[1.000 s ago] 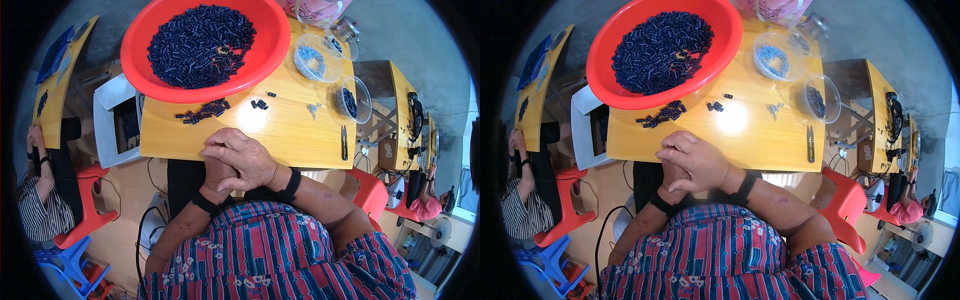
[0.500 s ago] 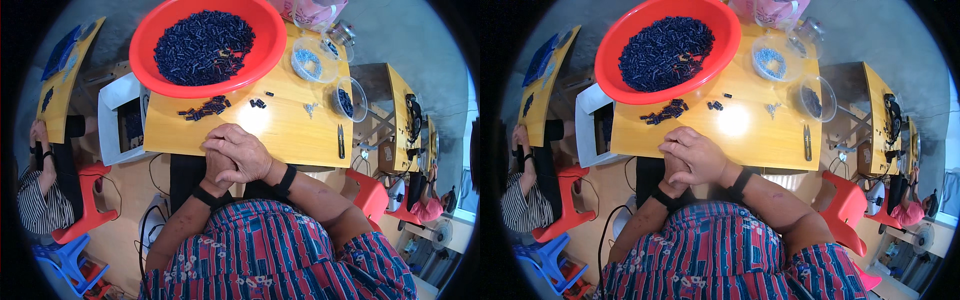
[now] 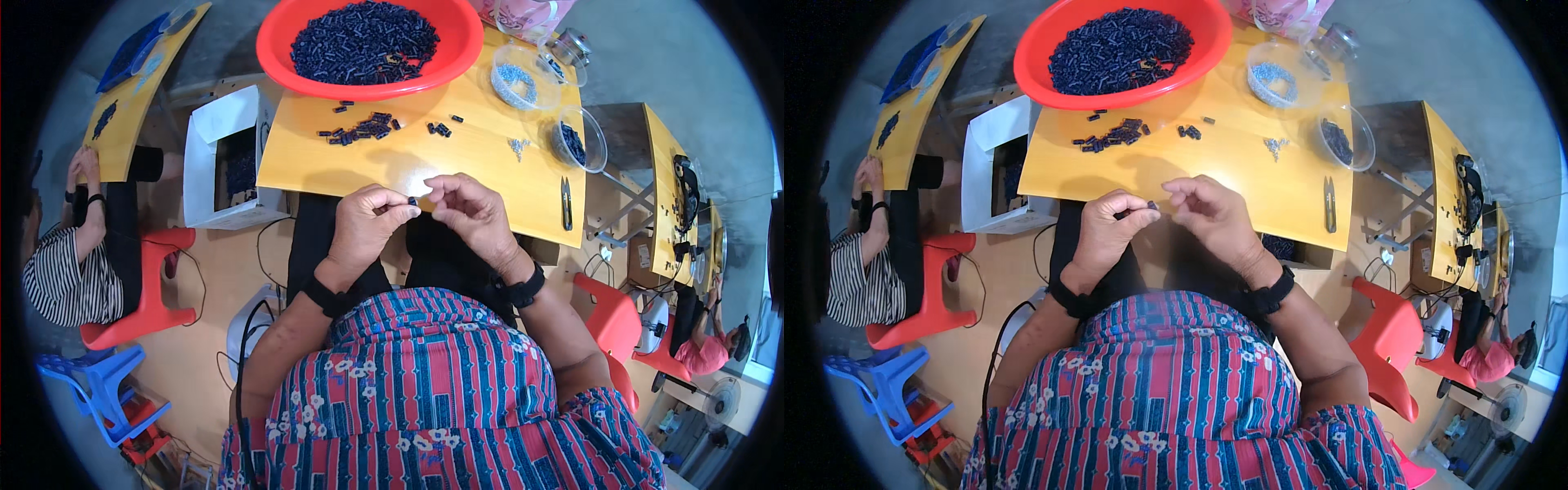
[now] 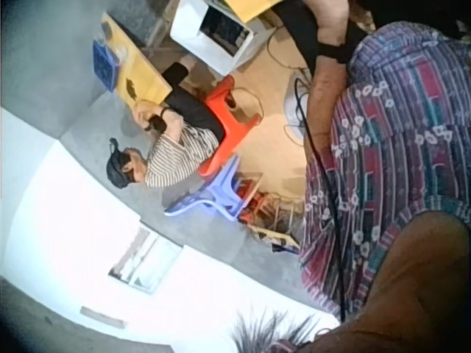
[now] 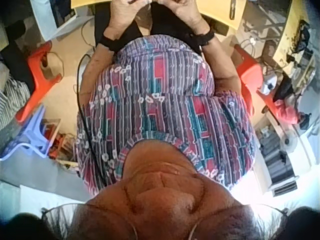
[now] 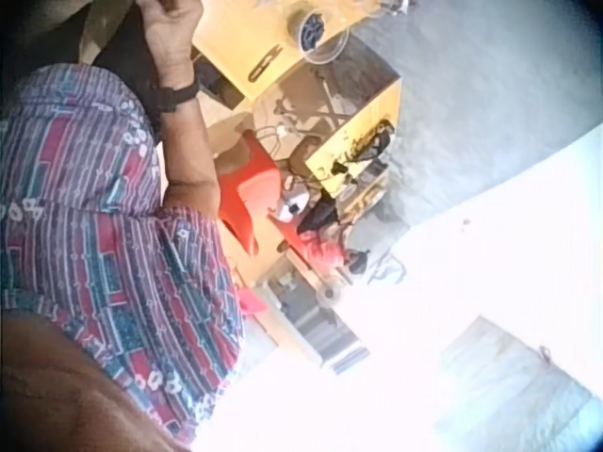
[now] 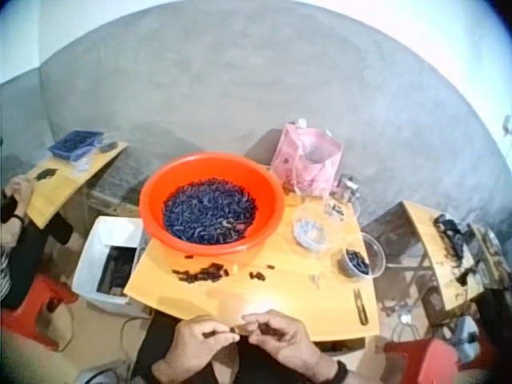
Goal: Assembling small black plastic components by hand at a workbench in a production facility.
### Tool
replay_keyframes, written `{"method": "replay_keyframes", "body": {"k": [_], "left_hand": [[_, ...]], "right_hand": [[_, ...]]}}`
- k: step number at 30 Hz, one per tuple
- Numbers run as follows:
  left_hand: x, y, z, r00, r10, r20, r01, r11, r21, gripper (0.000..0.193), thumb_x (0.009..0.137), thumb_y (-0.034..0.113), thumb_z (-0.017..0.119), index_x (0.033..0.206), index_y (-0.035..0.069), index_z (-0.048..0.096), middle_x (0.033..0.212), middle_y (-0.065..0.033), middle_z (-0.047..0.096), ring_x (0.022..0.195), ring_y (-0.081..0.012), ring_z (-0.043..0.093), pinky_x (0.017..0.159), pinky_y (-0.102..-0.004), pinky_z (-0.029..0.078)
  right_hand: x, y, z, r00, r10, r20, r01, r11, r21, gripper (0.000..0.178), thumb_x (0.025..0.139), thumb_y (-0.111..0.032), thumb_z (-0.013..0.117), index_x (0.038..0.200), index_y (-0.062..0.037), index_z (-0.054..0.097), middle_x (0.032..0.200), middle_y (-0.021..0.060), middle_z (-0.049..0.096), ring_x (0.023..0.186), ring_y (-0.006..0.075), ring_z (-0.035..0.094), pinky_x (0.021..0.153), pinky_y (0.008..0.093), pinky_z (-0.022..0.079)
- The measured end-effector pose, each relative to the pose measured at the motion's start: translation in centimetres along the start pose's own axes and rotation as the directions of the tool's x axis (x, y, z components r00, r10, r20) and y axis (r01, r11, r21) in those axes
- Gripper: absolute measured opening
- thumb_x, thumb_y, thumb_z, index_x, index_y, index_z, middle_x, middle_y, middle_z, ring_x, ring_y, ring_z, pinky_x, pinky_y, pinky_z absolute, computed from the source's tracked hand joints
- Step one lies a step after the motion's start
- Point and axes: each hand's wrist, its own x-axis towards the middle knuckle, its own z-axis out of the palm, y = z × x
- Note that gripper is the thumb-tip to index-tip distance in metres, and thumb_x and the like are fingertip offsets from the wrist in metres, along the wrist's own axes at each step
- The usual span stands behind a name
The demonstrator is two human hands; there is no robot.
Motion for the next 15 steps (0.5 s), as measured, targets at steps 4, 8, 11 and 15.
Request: {"method": "replay_keyframes", "body": {"k": [4,8,11,15], "left_hand": [[-1.4,0.7,-0.2,0.986,-0.143,0.086,0.155,0.975,-0.156,0.010,0.084,0.007,0.071,0.084,-0.003,0.069,0.078,-0.0011,0.066,0.071,-0.0055,0.056,0.065,-0.0213,0.045],[-2.1,0.7,-0.6,0.969,-0.163,0.187,0.202,0.955,-0.218,0.011,0.086,0.008,0.069,0.087,-0.003,0.070,0.081,-0.0012,0.067,0.074,-0.0048,0.056,0.068,-0.0205,0.046],[-2.5,1.0,-0.7,0.964,-0.173,0.204,0.213,0.958,-0.194,0.012,0.086,0.007,0.069,0.090,-0.004,0.070,0.083,-0.0020,0.067,0.076,-0.0053,0.057,0.070,-0.0203,0.046],[-2.5,1.3,-0.2,0.968,-0.163,0.191,0.202,0.958,-0.202,0.018,0.089,0.009,0.066,0.101,-0.005,0.068,0.091,-0.0041,0.068,0.082,-0.0070,0.058,0.074,-0.0213,0.047]], "right_hand": [[-1.1,0.0,1.1,0.998,-0.045,0.034,0.050,0.989,-0.139,0.034,0.077,0.000,0.073,0.110,-0.0056,0.067,0.091,0.0022,0.061,0.077,0.0095,0.057,0.071,0.0221,0.047],[-1.3,-0.5,1.8,0.988,-0.130,0.081,0.146,0.958,-0.246,0.029,0.077,-0.003,0.074,0.106,-0.0057,0.068,0.090,0.0044,0.064,0.078,0.0115,0.059,0.071,0.0234,0.048],[-1.7,-0.5,1.8,0.982,-0.165,0.094,0.185,0.940,-0.286,0.026,0.078,-0.005,0.074,0.104,-0.0062,0.069,0.091,0.0060,0.065,0.078,0.0135,0.060,0.071,0.0244,0.048],[-1.9,-0.5,0.8,0.982,-0.177,0.058,0.186,0.939,-0.289,0.029,0.076,-0.002,0.075,0.105,-0.0055,0.069,0.090,0.0043,0.063,0.081,0.0114,0.060,0.073,0.0239,0.050]]}}
